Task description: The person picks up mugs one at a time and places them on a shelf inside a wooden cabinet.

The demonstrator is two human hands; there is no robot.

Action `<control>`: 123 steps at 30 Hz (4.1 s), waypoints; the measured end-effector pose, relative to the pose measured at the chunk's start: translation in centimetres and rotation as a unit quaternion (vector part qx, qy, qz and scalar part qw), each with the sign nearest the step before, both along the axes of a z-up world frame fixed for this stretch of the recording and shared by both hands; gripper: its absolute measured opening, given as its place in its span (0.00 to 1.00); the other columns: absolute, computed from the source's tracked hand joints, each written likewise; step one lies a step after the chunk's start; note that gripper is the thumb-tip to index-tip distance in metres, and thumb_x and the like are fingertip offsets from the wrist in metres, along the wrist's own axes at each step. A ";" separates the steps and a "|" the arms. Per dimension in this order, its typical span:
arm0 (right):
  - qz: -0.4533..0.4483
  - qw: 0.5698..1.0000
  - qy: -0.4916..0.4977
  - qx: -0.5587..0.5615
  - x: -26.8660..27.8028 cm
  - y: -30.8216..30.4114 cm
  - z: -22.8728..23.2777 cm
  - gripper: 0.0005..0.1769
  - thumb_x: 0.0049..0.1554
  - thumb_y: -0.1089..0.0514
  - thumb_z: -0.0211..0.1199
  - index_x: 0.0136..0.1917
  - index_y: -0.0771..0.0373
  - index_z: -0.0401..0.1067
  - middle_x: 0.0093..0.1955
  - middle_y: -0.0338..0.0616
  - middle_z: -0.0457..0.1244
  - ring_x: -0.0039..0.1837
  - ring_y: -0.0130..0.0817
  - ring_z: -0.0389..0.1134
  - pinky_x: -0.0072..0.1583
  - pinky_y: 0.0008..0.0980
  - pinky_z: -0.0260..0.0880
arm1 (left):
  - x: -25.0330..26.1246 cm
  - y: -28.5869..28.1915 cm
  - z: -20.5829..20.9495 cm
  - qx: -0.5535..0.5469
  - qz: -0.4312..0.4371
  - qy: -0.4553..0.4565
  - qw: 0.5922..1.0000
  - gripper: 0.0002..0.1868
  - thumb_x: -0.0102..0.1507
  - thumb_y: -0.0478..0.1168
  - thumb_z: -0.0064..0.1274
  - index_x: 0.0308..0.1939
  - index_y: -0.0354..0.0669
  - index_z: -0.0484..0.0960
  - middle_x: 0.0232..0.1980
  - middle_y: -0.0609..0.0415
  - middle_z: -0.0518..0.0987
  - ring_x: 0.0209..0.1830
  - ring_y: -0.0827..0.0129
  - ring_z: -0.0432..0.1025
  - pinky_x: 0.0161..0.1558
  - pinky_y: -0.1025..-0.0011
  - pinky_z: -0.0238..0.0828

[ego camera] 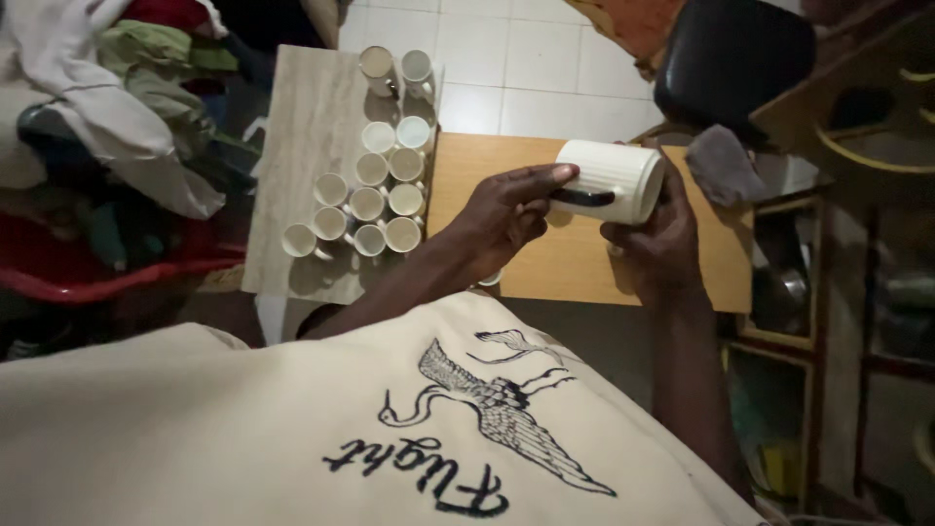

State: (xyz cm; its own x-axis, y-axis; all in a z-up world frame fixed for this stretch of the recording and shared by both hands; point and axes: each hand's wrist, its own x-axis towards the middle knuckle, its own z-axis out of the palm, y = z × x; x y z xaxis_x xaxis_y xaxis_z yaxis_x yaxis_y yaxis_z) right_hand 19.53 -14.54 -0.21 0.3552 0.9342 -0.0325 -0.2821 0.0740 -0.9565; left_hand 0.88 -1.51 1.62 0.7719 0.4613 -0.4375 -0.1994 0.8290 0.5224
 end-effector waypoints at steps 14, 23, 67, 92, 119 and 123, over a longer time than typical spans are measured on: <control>-0.106 0.984 0.125 0.069 0.0 -4.7 2.2 0.35 0.62 0.54 0.67 0.77 0.61 0.57 0.70 0.44 0.59 0.72 0.39 0.63 0.72 0.42 0.68 | 3.6 -2.6 3.6 0.244 -0.110 0.065 0.961 0.34 0.65 0.63 0.50 0.58 0.36 0.82 0.35 0.53 0.79 0.19 0.80 0.60 0.23 0.79 0.58; -0.138 0.977 0.135 0.089 -1.0 -6.5 3.9 0.48 0.61 0.26 0.59 0.77 0.63 0.57 0.69 0.50 0.62 0.71 0.44 0.66 0.71 0.48 0.70 | 4.1 -4.6 4.1 0.247 -0.154 0.093 0.952 0.38 0.68 0.66 0.42 0.58 0.31 0.80 0.28 0.49 0.80 0.17 0.78 0.57 0.21 0.76 0.56; -0.200 0.977 -0.007 -0.081 2.6 -12.1 1.4 0.24 0.62 0.51 0.64 0.67 0.64 0.68 0.63 0.43 0.66 0.61 0.33 0.70 0.59 0.35 0.75 | 7.6 -9.5 0.0 0.213 -0.132 0.141 0.958 0.37 0.68 0.61 0.43 0.62 0.28 0.77 0.52 0.44 0.80 0.51 0.61 0.75 0.55 0.62 0.72; -0.300 0.951 0.050 -0.062 5.1 -15.1 5.1 0.14 0.68 0.47 0.59 0.56 0.59 0.73 0.47 0.38 0.68 0.46 0.28 0.69 0.46 0.26 0.69 | 8.0 -10.5 2.0 0.007 -0.143 -0.072 0.987 0.37 0.72 0.58 0.21 0.71 0.34 0.65 0.61 0.38 0.76 0.57 0.50 0.75 0.61 0.50 0.73; -0.243 0.935 -0.049 -0.253 4.7 -17.3 2.9 0.28 0.64 0.39 0.55 0.66 0.62 0.69 0.58 0.47 0.67 0.61 0.35 0.68 0.62 0.39 0.68 | 11.9 -12.1 1.3 0.137 -0.235 0.025 0.962 0.32 0.71 0.59 0.38 0.72 0.43 0.68 0.68 0.49 0.72 0.68 0.59 0.66 0.68 0.60 0.62; -0.258 0.960 0.052 -0.095 6.3 -18.8 0.0 0.29 0.66 0.39 0.57 0.69 0.62 0.66 0.59 0.42 0.63 0.61 0.34 0.64 0.60 0.37 0.68 | 11.8 -12.4 2.5 0.156 -0.254 -0.021 0.954 0.32 0.72 0.58 0.37 0.72 0.40 0.69 0.70 0.50 0.72 0.71 0.62 0.65 0.69 0.60 0.62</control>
State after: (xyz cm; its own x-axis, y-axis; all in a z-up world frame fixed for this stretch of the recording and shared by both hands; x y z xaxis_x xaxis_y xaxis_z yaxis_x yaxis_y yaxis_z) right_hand 25.84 -33.37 -0.19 0.7547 0.6084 -0.2456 -0.3500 0.0567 -0.9350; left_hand 12.69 -13.89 4.10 0.9443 0.1252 -0.3043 0.1617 0.6289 0.7605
